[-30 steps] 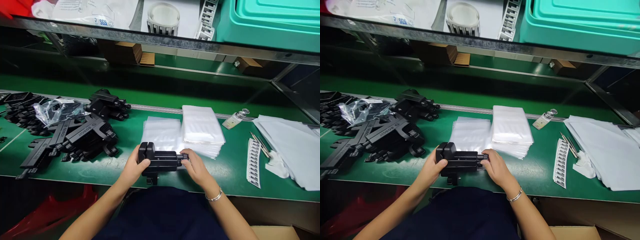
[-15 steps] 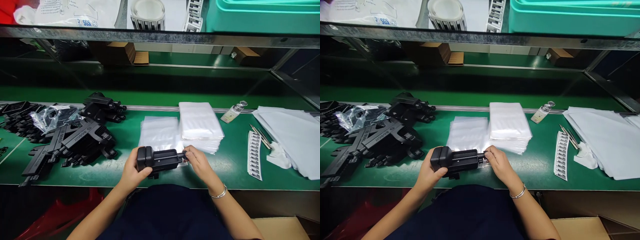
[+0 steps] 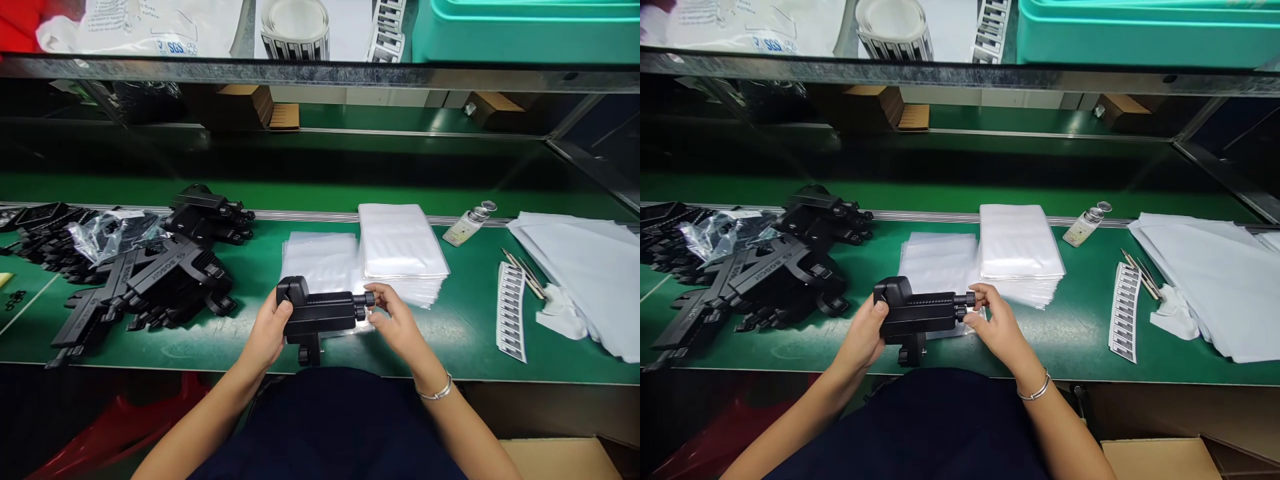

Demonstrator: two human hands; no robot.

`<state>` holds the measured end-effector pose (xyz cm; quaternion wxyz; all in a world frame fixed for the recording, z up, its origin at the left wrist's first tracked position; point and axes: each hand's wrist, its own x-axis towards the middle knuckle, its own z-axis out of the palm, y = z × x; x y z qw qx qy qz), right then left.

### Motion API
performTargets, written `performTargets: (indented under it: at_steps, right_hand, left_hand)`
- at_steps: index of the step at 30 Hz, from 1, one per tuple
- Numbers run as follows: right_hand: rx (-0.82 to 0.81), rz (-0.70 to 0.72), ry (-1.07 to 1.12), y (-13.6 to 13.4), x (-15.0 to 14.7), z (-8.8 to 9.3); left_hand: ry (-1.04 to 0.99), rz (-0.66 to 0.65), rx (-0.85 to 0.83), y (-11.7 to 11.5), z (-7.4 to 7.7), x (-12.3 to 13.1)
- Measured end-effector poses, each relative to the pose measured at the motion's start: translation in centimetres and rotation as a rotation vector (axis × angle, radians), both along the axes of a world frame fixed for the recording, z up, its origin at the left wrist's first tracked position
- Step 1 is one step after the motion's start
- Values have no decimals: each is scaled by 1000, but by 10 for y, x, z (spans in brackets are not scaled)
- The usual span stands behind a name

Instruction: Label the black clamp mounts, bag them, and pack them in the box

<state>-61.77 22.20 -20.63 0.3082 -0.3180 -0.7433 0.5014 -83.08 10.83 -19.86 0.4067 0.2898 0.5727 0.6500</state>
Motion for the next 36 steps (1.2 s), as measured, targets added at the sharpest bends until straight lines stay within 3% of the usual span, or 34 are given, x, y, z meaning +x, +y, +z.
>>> performTargets:
  at_steps: [5, 13, 19, 22, 25, 30, 34, 36]
  right_hand:
    - [-220, -2, 20, -1, -12, -12]
    - [-298, 41, 156, 2, -20, -23]
    - [-124, -175, 74, 4, -26, -29]
    - [-43, -179, 31, 6, -27, -29]
    - [-107, -140, 112, 7, -27, -32]
    - [-163, -247, 110, 9, -28, -38]
    - [-162, -164, 177, 9, -28, -39]
    - [-190, -186, 206, 9, -28, -40]
  left_hand:
    - [89, 64, 2, 5, -10, 0]
    - [-62, 74, -34, 13, -14, -4]
    - [74, 40, 1, 12, -20, -1]
    - [105, 28, -6, 14, -21, -1]
    - [98, 40, -1, 16, -22, -2]
    - [178, 5, 40, 18, -21, -1]
    - [109, 51, 1, 20, -18, 0]
    - [133, 49, 10, 21, -17, 0]
